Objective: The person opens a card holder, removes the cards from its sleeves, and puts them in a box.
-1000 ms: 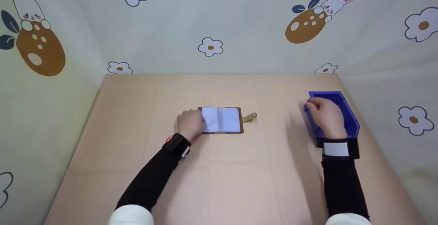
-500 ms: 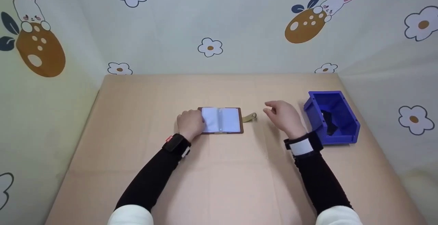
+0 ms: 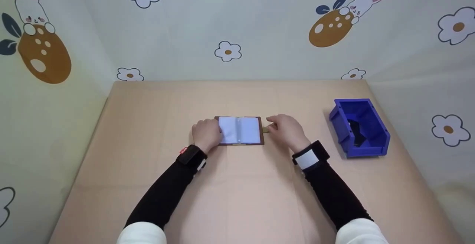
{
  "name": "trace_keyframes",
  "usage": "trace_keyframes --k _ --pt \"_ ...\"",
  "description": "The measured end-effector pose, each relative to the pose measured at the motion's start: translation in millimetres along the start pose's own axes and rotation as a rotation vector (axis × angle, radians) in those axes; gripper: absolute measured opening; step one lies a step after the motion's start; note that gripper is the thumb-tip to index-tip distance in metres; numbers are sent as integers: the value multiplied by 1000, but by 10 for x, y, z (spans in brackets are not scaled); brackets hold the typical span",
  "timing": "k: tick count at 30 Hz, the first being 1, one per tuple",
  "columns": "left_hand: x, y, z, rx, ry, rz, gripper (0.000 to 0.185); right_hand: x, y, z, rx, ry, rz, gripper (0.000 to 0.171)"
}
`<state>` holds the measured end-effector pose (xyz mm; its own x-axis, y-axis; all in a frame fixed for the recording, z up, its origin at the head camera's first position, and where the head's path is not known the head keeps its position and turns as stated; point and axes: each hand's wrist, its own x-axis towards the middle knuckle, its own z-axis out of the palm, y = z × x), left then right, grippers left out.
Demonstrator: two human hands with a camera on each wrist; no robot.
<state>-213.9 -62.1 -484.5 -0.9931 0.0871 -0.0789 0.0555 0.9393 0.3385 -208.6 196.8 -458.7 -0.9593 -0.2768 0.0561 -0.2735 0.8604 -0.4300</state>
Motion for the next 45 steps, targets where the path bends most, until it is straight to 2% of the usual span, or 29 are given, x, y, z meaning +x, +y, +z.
trace_keyframes --k 12,20,36,43,45 --pt "1 1 10 -6 0 -4 14 126 -60 255 -48 -44 -22 29" --pt "2 19 11 26 13 -2 13 184 -54 329 -134 -55 -29 29" --pt "0 10 2 19 9 1 12 166 -185 374 -219 -39 -49 28" --pt "1 0 16 12 23 11 13 191 -245 415 -225 -43 -100 3" --pt "-1 0 16 12 21 12 12 194 -260 429 -222 -49 -114 2"
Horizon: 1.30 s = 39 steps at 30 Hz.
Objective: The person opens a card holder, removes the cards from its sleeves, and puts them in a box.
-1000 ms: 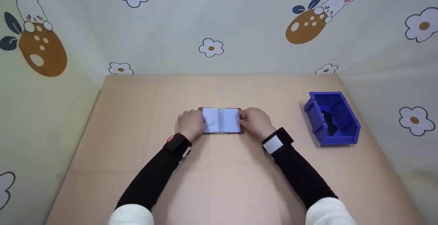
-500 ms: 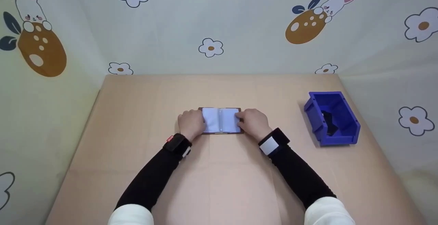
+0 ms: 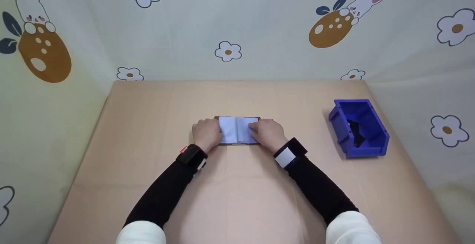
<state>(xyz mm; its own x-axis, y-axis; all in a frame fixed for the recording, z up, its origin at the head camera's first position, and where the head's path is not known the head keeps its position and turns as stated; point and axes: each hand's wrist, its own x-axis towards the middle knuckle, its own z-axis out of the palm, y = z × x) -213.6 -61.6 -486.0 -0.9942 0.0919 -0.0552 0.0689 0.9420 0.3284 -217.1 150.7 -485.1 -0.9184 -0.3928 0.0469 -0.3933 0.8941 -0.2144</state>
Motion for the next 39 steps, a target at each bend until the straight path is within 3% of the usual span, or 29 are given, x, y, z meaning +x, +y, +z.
trace_keyframes --k 9,14,22,28,34,39 --pt "-7 33 8 -7 -8 1 13 -17 -22 11 22 -4 -6 15" --pt "-13 37 4 -4 -13 -6 13 -26 -11 6 36 -6 -18 2" --pt "-23 39 10 4 3 0 14 -42 6 -33 34 -21 13 3" --pt "-51 59 -42 -1 14 24 16 -63 54 -126 53 -18 84 4" --pt "-82 84 -113 19 79 25 30 -90 114 -248 100 34 135 24" --pt "-121 109 -113 8 139 38 44 -132 170 -291 51 128 134 39"
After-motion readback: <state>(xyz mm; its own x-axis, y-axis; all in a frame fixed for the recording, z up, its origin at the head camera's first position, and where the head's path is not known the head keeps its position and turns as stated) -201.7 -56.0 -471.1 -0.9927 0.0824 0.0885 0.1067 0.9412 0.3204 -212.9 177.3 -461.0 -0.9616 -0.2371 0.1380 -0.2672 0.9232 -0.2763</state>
